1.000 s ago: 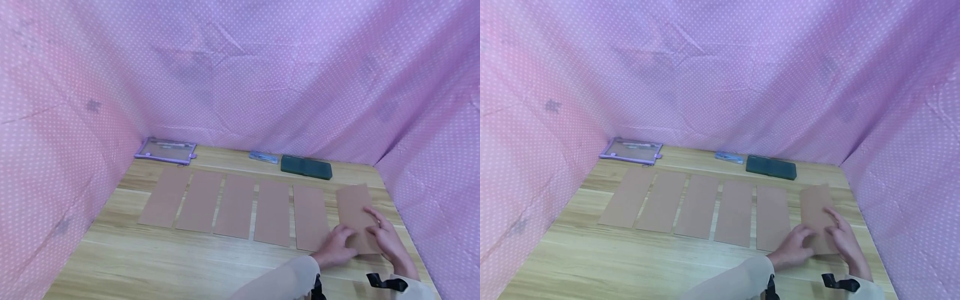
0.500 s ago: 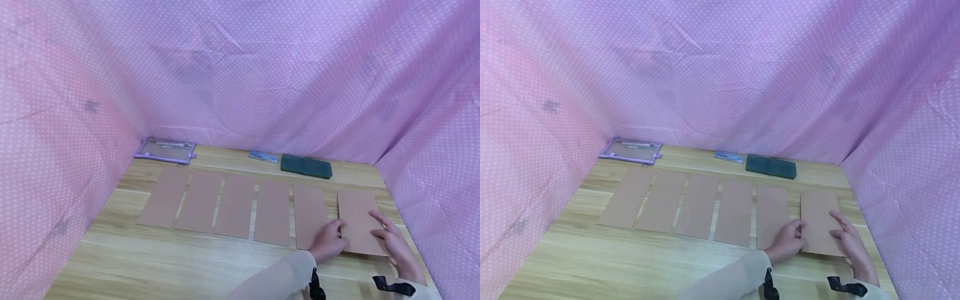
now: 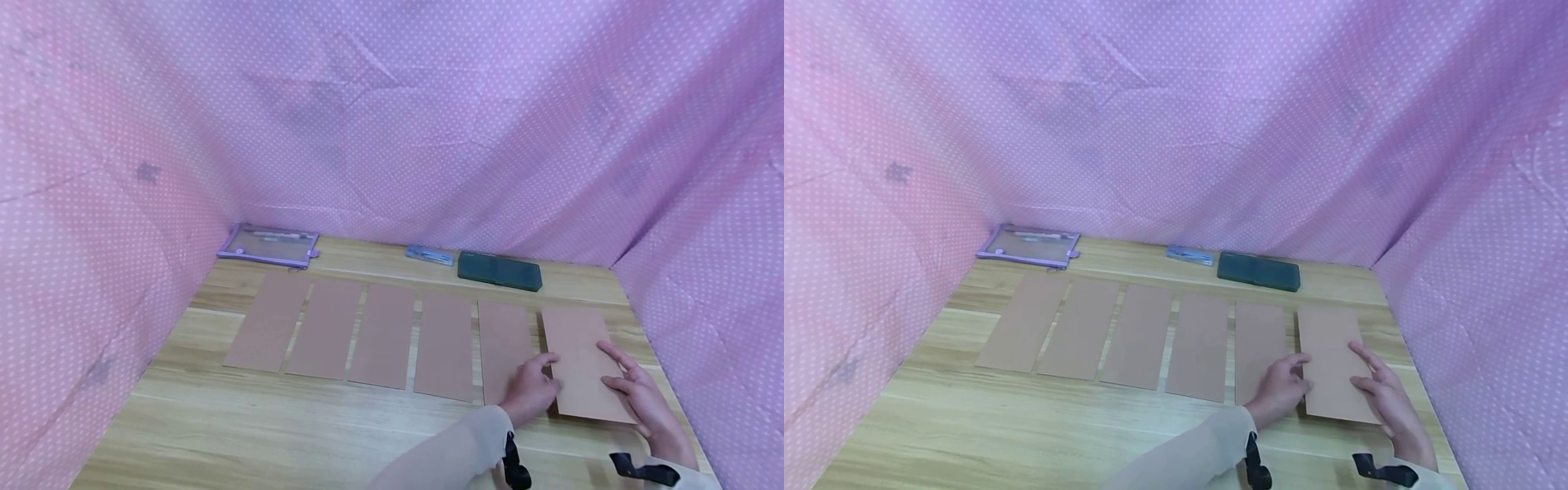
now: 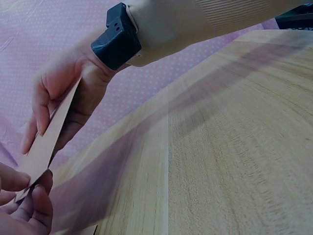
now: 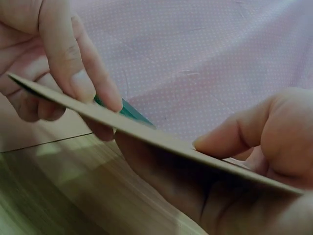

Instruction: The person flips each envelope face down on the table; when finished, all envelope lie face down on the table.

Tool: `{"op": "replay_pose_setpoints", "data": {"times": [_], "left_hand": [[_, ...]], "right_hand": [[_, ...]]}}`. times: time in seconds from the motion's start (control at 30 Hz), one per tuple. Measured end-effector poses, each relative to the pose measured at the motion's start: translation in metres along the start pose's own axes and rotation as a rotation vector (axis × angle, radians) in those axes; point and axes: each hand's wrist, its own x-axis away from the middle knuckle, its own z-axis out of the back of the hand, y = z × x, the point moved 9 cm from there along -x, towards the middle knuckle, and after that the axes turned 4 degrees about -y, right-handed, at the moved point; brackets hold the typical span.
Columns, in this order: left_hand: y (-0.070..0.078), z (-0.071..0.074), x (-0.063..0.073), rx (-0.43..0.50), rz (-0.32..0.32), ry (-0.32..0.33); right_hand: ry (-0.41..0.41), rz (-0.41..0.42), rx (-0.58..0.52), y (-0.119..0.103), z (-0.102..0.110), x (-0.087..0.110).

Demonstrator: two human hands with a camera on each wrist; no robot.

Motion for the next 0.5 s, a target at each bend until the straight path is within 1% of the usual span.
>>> {"op": "replay_pose_setpoints", "data": {"times": [0.13, 0.23, 0.3, 0.4, 0.5], "left_hand": [[0.003, 0.004, 0.001, 0.004, -0.018, 0.010], [0.006, 0.005, 0.002, 0.009, -0.042, 0.016], [0.008, 0.006, 0.002, 0.016, -0.060, 0.017], [0.010, 0.006, 0.002, 0.039, -0.081, 0.014], [0.010, 0.006, 0.003, 0.040, -0.080, 0.010]], "right_hand": [[-0.024, 0.014, -0.040, -0.001, -0.002, 0.000], [-0.013, 0.033, -0.029, -0.003, 0.000, 0.001], [0.011, 0.042, -0.012, -0.004, 0.001, 0.001], [0.091, 0.034, 0.053, -0.003, 0.007, 0.002], [0.142, 0.019, 0.072, -0.001, 0.012, 0.003]]}}
